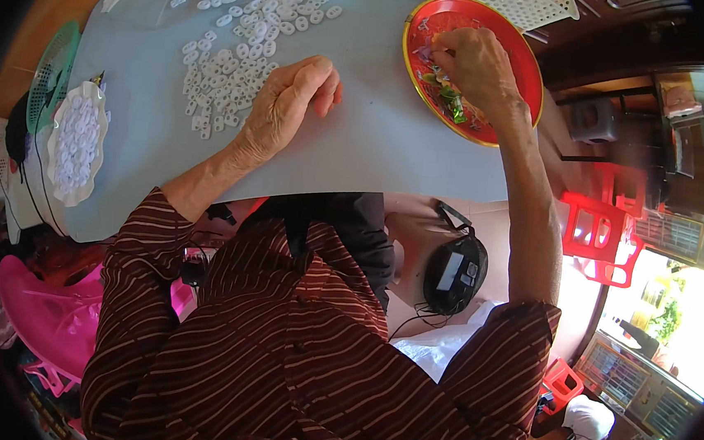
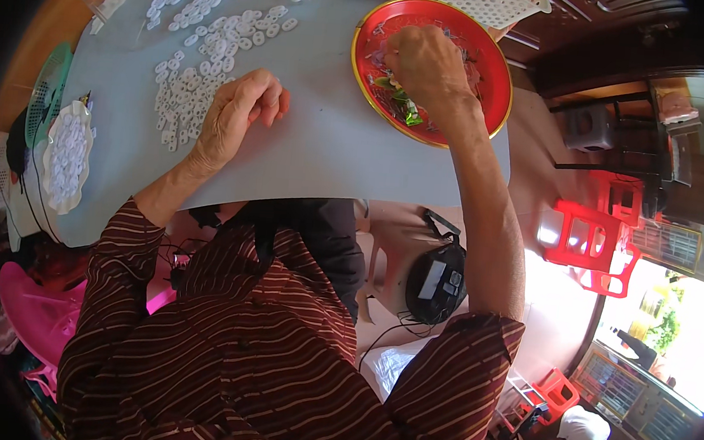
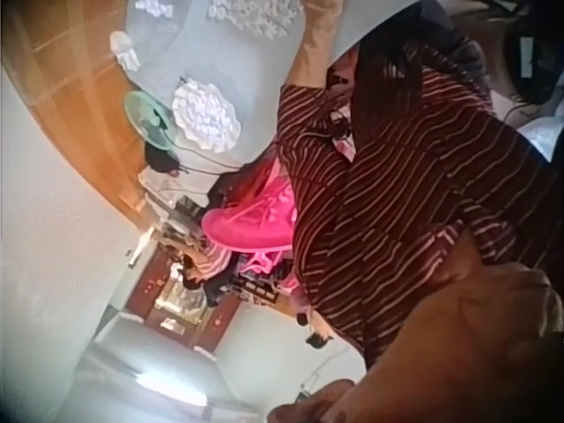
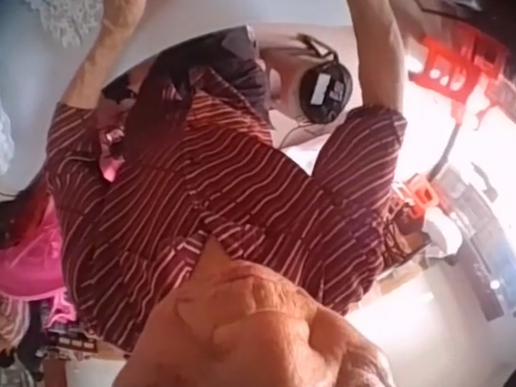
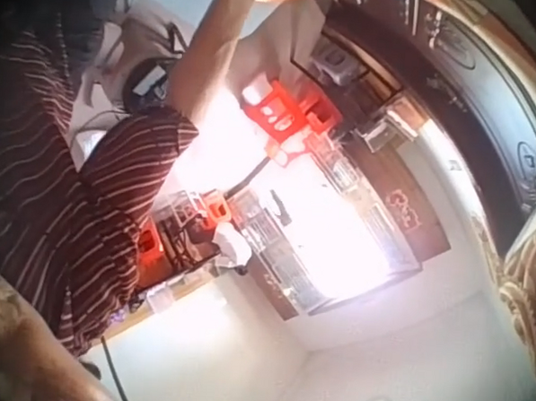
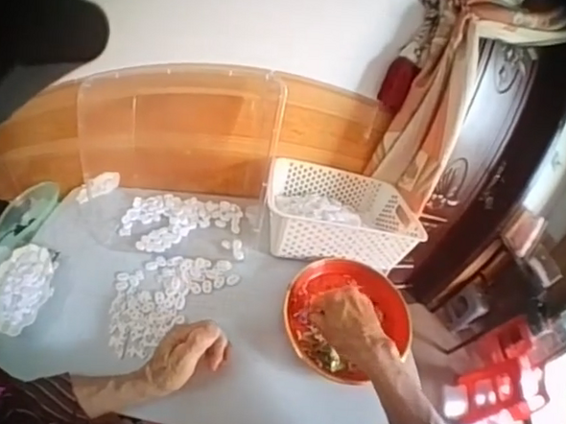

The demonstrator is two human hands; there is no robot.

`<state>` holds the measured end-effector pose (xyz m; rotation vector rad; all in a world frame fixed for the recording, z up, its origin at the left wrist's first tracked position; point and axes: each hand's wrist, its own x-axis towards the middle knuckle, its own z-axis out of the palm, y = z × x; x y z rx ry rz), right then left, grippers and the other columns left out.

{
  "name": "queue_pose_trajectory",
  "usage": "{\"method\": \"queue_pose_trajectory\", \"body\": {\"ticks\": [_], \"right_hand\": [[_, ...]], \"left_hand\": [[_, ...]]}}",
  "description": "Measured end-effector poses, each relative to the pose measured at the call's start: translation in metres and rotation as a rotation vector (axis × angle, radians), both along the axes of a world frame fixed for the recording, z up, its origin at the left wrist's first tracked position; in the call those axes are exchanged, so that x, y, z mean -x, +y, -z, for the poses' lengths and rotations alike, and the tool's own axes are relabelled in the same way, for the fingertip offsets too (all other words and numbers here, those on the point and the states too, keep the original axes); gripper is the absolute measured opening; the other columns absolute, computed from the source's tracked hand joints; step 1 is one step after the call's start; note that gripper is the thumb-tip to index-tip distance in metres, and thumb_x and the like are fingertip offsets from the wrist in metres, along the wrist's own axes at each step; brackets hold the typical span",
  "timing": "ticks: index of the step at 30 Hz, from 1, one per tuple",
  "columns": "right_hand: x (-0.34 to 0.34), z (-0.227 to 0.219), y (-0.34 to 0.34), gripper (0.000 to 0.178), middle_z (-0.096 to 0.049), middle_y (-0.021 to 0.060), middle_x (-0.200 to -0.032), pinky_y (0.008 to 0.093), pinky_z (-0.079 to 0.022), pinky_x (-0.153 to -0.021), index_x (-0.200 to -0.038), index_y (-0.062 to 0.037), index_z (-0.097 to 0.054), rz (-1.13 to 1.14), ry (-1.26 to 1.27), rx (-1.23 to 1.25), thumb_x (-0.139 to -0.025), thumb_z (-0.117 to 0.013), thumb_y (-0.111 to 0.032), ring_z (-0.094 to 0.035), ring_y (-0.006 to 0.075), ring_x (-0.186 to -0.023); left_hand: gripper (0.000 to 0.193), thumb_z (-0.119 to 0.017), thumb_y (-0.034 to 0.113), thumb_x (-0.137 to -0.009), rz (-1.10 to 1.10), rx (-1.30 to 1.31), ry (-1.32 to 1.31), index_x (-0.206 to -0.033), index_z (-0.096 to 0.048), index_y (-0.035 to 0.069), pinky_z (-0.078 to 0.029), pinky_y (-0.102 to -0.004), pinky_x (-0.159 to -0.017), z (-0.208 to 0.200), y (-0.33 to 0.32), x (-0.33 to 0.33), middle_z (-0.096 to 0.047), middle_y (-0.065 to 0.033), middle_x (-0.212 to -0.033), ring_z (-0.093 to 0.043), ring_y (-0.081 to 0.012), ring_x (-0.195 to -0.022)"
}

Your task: Assembling small white plastic components by hand at a workbench.

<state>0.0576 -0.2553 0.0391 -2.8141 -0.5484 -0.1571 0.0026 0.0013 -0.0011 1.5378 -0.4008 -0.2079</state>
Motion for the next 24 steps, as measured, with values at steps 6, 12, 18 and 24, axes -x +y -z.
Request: {"method": "queue_pose_trajectory", "body": {"ticks": [6,12,18,24], "right_hand": [[-0.005,-0.004,0.0,0.014,-0.061,0.0187,-0.069,0.0408,-0.048,-0.067,-0.085,-0.0015,-0.067,0.043,0.106,0.018,-0.077,-0.062,-0.012,-0.061,0.0316,-0.065],[-0.004,-0.001,0.015,0.013,-0.06,0.0204,-0.067,0.0418,-0.048,-0.066,-0.08,0.0015,-0.065,0.009,-0.067,0.159,-0.077,-0.06,-0.009,-0.061,0.0319,-0.064],[-0.007,-0.003,0.004,0.014,-0.059,0.0183,-0.063,0.0382,-0.048,-0.056,-0.071,0.0022,-0.059,0.077,-0.099,0.055,-0.076,-0.061,-0.011,-0.062,0.0278,-0.057],[0.039,-0.025,0.065,0.006,-0.061,0.0145,-0.062,0.0336,-0.05,-0.055,-0.073,0.0014,-0.058,0.025,0.071,-0.505,-0.071,-0.062,-0.003,-0.062,0.0248,-0.056]], "left_hand": [[0.046,-0.036,0.034,-0.097,-0.015,-0.011,0.042,-0.064,-0.046,0.004,-0.04,-0.027,-0.066,-0.007,-0.001,0.001,-0.046,-0.0024,-0.061,-0.05,-0.0141,-0.069],[0.046,-0.036,0.034,-0.097,-0.008,0.026,0.006,-0.064,-0.046,0.004,-0.04,-0.0272,-0.067,-0.005,0.006,-0.004,-0.047,-0.0027,-0.062,-0.05,-0.0143,-0.069],[0.036,-0.038,0.027,-0.096,-0.22,0.117,-0.188,-0.071,-0.047,0.003,-0.036,-0.0237,-0.065,-0.026,0.039,-0.041,-0.048,-0.0031,-0.069,-0.05,-0.0127,-0.074],[0.024,-0.048,0.02,-0.088,-0.287,-0.344,-0.271,-0.075,-0.057,0.002,-0.04,-0.0286,-0.066,-0.035,0.057,-0.037,-0.055,-0.004,-0.067,-0.05,-0.0158,-0.065]]}}
